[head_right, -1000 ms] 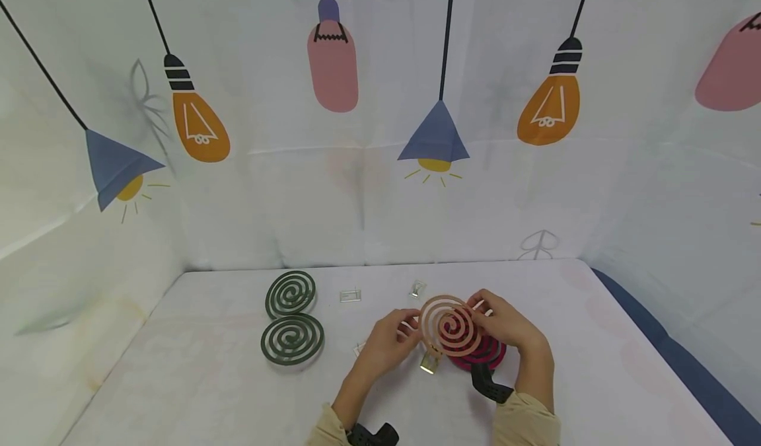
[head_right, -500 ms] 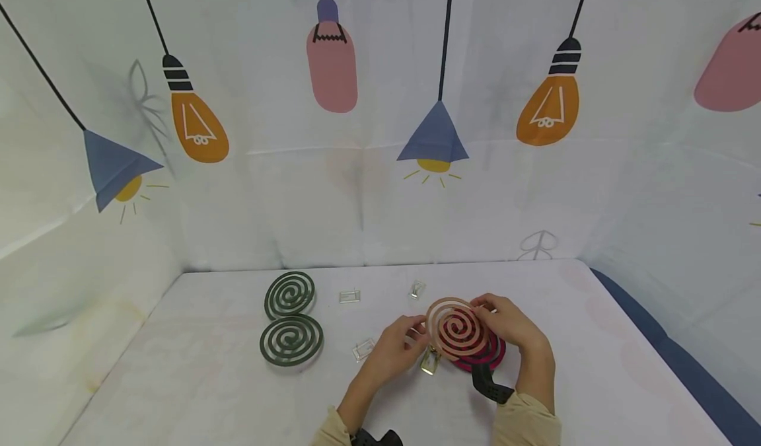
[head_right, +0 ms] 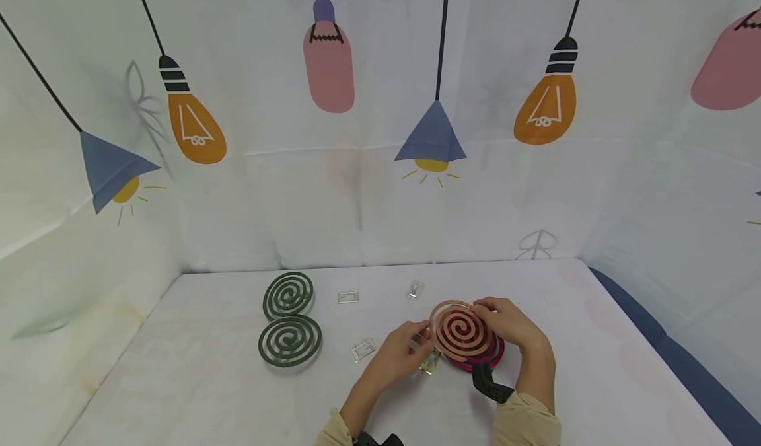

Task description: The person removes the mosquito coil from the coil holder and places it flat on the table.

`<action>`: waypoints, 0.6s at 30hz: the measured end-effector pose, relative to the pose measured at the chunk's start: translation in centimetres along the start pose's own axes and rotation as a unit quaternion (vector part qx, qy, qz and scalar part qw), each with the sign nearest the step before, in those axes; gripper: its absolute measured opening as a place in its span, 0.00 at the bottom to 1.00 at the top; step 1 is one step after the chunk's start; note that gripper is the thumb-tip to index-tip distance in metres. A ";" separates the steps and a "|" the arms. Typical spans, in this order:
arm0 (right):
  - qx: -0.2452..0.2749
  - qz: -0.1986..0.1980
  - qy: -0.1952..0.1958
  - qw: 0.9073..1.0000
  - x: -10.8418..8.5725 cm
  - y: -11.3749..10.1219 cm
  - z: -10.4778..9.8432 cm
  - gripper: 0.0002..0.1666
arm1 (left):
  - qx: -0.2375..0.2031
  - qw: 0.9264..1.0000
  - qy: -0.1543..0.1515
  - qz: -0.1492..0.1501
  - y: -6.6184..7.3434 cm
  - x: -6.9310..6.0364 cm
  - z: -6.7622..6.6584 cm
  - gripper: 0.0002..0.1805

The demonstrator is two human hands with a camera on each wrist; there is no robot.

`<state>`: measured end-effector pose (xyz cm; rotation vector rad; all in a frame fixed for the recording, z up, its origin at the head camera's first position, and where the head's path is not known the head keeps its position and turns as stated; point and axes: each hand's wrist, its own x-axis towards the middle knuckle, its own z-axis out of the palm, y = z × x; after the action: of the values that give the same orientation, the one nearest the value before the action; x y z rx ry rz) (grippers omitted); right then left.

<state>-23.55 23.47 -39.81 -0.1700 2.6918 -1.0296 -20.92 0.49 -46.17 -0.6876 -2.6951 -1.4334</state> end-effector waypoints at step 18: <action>0.009 0.000 -0.014 1.000 0.2 0.2 0.1 0.30 | 0.043 0.999 -0.023 0.009 0.0 -0.1 0.3 0.22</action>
<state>-23.73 23.49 -40.07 -0.1804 2.6574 -1.0437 -20.74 0.64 -46.36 -0.7458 -2.7590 -1.3043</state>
